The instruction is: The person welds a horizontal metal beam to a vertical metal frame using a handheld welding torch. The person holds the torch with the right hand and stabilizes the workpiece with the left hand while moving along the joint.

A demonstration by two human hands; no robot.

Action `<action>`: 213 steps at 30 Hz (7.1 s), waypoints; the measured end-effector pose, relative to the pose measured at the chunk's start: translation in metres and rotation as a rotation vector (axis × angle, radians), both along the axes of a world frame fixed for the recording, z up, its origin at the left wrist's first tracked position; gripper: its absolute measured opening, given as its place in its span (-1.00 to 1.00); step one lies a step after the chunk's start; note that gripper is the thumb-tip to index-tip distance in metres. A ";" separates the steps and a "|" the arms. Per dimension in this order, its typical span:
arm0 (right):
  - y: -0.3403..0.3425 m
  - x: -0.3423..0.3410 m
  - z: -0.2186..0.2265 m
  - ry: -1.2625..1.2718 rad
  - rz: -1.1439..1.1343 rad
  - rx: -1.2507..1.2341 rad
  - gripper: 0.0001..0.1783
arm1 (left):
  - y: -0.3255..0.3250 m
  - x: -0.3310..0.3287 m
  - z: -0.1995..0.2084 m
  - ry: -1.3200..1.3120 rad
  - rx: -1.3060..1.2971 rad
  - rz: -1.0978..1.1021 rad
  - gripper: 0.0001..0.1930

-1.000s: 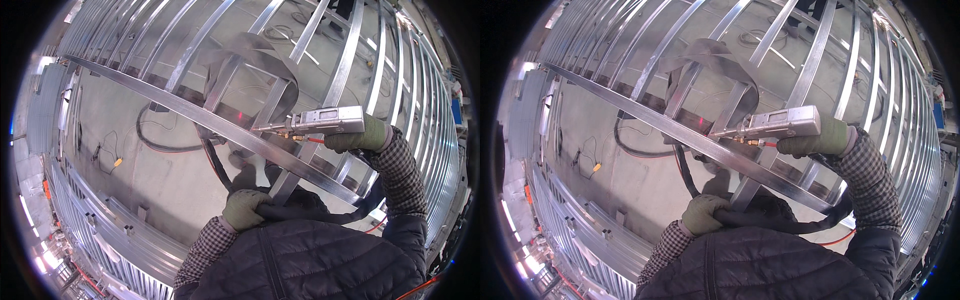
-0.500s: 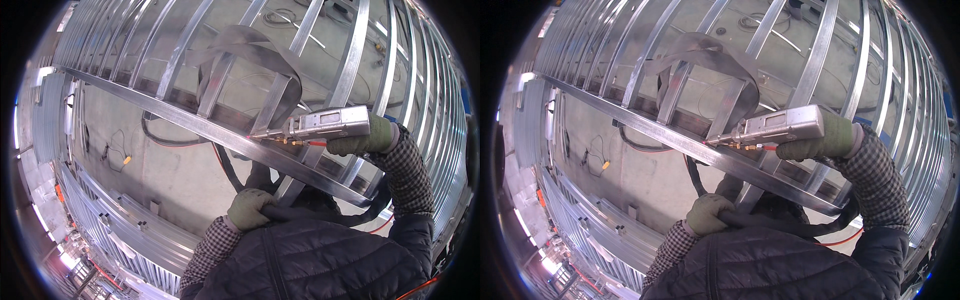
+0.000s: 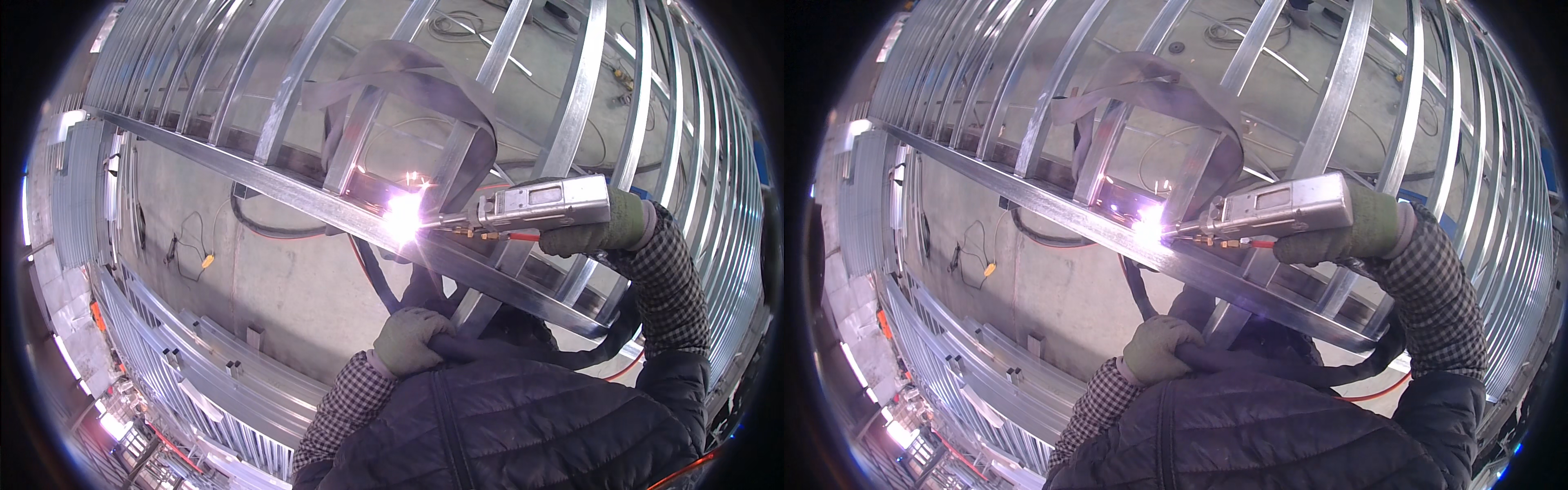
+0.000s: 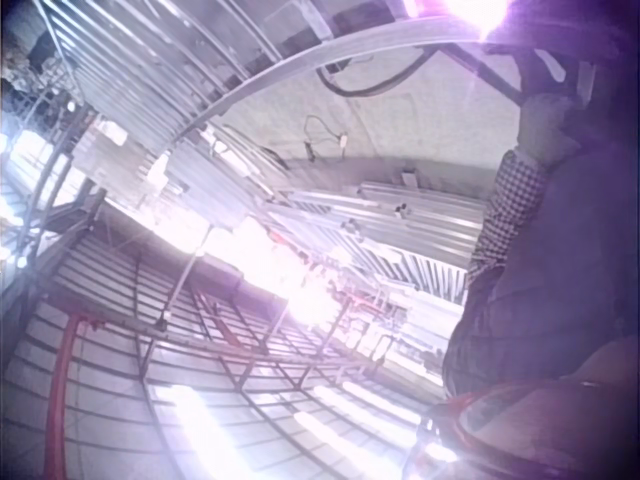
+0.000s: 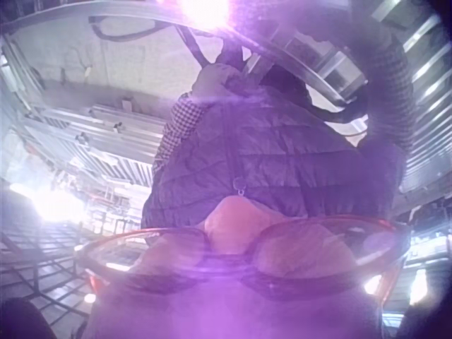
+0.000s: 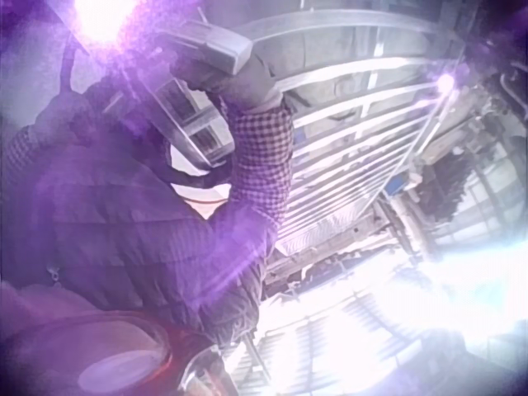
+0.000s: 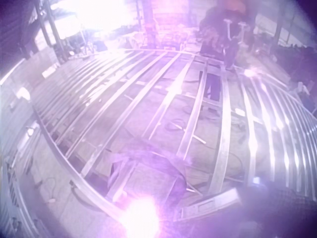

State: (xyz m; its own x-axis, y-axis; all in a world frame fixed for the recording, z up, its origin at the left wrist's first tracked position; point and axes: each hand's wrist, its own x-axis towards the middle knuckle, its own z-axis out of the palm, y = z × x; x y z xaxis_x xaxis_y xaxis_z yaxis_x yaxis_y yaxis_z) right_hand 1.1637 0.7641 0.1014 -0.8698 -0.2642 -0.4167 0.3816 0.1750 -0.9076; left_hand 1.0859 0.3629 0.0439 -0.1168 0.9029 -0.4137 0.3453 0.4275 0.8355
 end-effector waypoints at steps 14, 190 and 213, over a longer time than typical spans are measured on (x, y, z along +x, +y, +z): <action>0.002 0.003 -0.009 0.336 0.072 0.099 -0.34 | 0.002 -0.004 -0.002 -0.012 0.018 -0.003 -0.54; 0.041 0.144 0.008 0.354 0.091 0.138 -0.90 | 0.028 0.110 0.044 0.160 -0.012 0.134 -0.44; 0.053 0.155 -0.007 0.643 0.263 0.300 -0.95 | 0.027 0.115 0.041 0.185 -0.003 0.169 -0.43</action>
State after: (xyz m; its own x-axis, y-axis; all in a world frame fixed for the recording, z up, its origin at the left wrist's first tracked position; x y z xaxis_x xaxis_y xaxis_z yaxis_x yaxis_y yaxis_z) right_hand 1.3186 0.8172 0.0948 -0.8896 -0.4522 0.0647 -0.2956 0.4618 -0.8363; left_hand 1.2010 0.3899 0.0851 -0.3402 0.8630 -0.3736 0.4157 0.4944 0.7634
